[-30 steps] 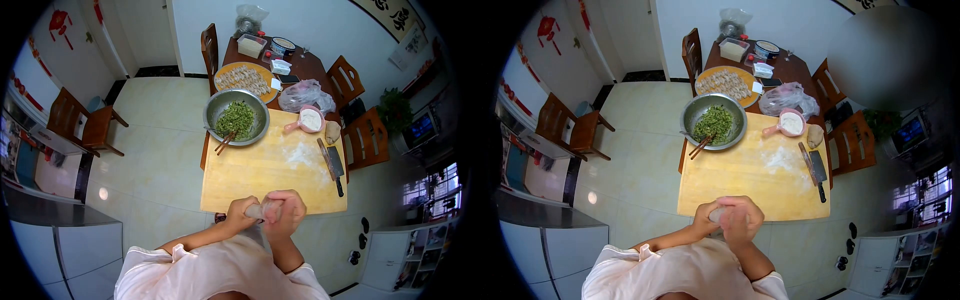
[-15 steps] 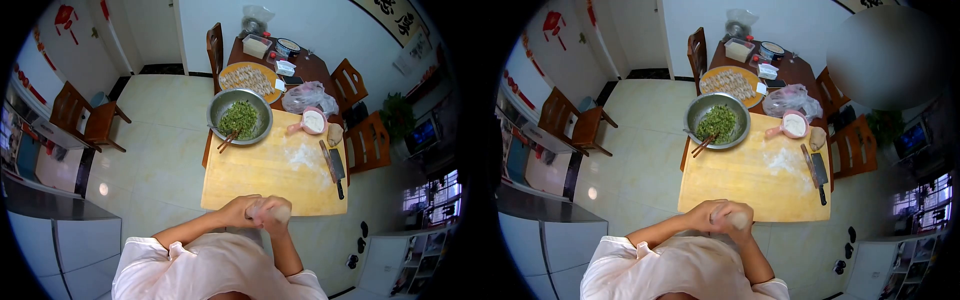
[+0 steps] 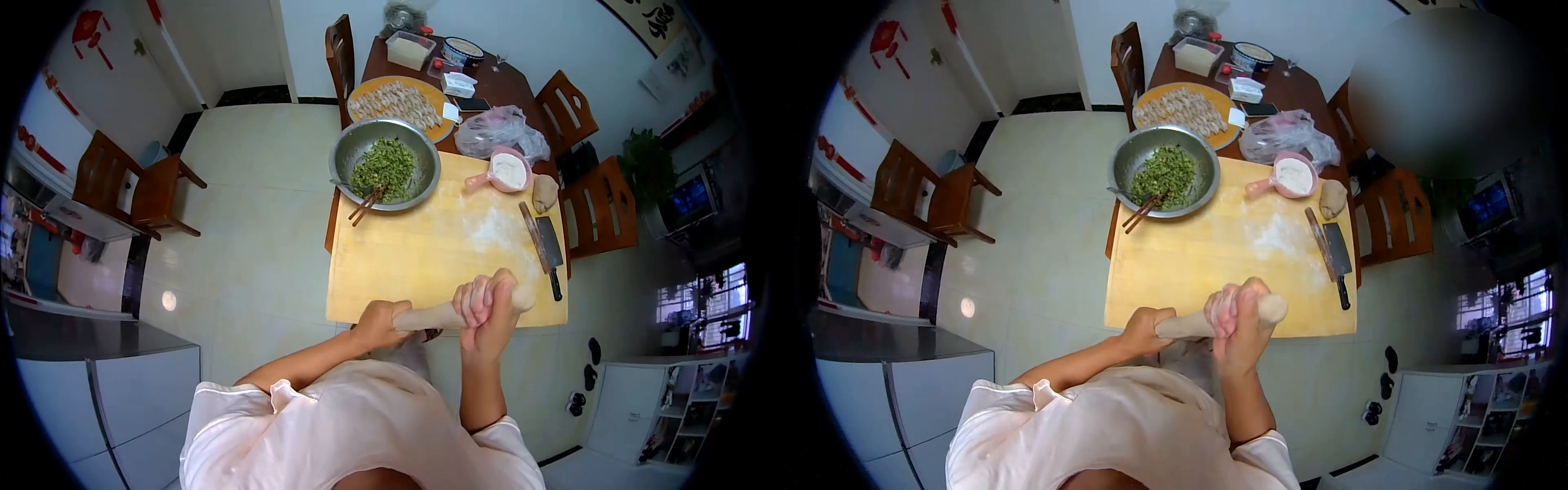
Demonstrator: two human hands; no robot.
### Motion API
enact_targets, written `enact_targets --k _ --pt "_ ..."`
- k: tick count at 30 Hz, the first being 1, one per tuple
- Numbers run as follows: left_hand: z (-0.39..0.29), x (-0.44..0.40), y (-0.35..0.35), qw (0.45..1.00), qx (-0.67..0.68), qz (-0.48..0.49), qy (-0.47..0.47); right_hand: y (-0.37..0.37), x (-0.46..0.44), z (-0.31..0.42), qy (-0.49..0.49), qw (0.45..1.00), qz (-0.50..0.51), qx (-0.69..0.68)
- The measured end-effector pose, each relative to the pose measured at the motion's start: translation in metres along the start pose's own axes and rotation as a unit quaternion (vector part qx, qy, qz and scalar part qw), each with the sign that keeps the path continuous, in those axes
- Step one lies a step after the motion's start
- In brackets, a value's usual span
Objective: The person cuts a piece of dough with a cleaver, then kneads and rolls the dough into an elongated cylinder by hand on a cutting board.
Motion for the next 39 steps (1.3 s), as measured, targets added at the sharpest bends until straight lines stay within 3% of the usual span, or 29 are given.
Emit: enact_targets --k 3,5,6,9,10,12,15,17,18,20,21,24,27,28,29,32,34,35,38,39 --pt "-0.035 -0.020 0.016 0.991 0.063 0.066 0.093 0.009 -0.009 0.010 0.019 0.999 0.041 -0.006" --pt "-0.061 -0.030 0.030 0.953 0.143 0.175 0.200 -0.001 -0.009 0.024 0.082 0.995 0.039 0.047" --pt "-0.066 -0.033 0.033 0.925 0.182 0.224 0.249 0.003 -0.011 0.016 0.040 0.998 0.037 0.040" --pt "-0.058 -0.040 0.029 0.940 0.112 0.288 0.147 0.035 -0.010 -0.034 -0.084 0.996 0.024 0.014" --pt "-0.050 -0.038 0.027 0.951 0.092 0.254 0.150 0.043 -0.012 -0.043 -0.075 0.996 0.041 0.000" --pt "-0.035 -0.032 0.018 0.969 0.052 0.189 0.152 0.060 -0.021 -0.051 -0.057 0.998 -0.024 -0.023" --pt "-0.007 -0.028 0.010 0.999 0.021 0.026 0.007 0.081 -0.037 -0.045 -0.027 0.988 -0.151 -0.031" --pt "-0.003 -0.026 0.002 0.984 0.008 0.127 0.127 0.101 -0.042 -0.041 -0.029 0.975 -0.220 -0.033" --pt "-0.006 -0.025 0.000 0.966 0.001 0.179 0.186 0.112 -0.042 -0.044 -0.037 0.979 -0.195 -0.052" --pt "-0.003 -0.024 -0.016 0.955 -0.012 0.243 0.172 0.139 -0.034 -0.051 -0.048 0.983 -0.152 -0.089" --pt "0.000 -0.024 -0.027 0.948 -0.017 0.275 0.163 0.137 -0.027 -0.046 -0.038 0.981 -0.179 -0.066" --pt "0.001 -0.032 -0.062 0.983 0.033 0.179 -0.002 0.100 -0.008 -0.026 -0.013 0.974 -0.225 -0.009" --pt "-0.003 -0.024 -0.112 0.966 0.171 0.161 0.105 0.092 0.004 0.006 0.015 0.966 -0.255 0.034" --pt "-0.012 -0.023 -0.118 0.972 0.157 0.138 0.109 0.098 0.006 0.022 0.032 0.957 -0.284 0.053" --pt "-0.014 -0.024 -0.122 0.978 0.127 0.148 0.078 0.109 0.007 0.035 0.048 0.946 -0.313 0.072" --pt "-0.012 -0.022 -0.125 0.981 0.046 0.189 0.013 0.158 0.001 0.061 0.080 0.959 -0.257 0.089" --pt "-0.003 -0.025 -0.128 0.971 0.003 0.238 0.009 0.191 -0.003 0.047 0.017 0.916 -0.395 0.068" --pt "0.004 -0.026 -0.133 0.962 0.022 0.266 0.061 0.210 -0.001 0.038 -0.016 0.883 -0.465 0.057" --pt "0.022 -0.027 -0.153 0.911 0.115 0.335 0.213 0.266 -0.018 0.004 -0.063 0.963 -0.260 -0.012" --pt "0.025 -0.030 -0.160 0.900 0.146 0.355 0.207 0.266 -0.025 0.007 -0.064 0.965 -0.253 -0.009"
Point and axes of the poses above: each hand's wrist, its own x-axis away from the middle knuckle, its own y-axis out of the back of the hand, z = x × y, the point moved 5 cm from there along -x, towards the middle knuckle, and after that the axes turned 6 degrees about -z, right-handed, at the moved point
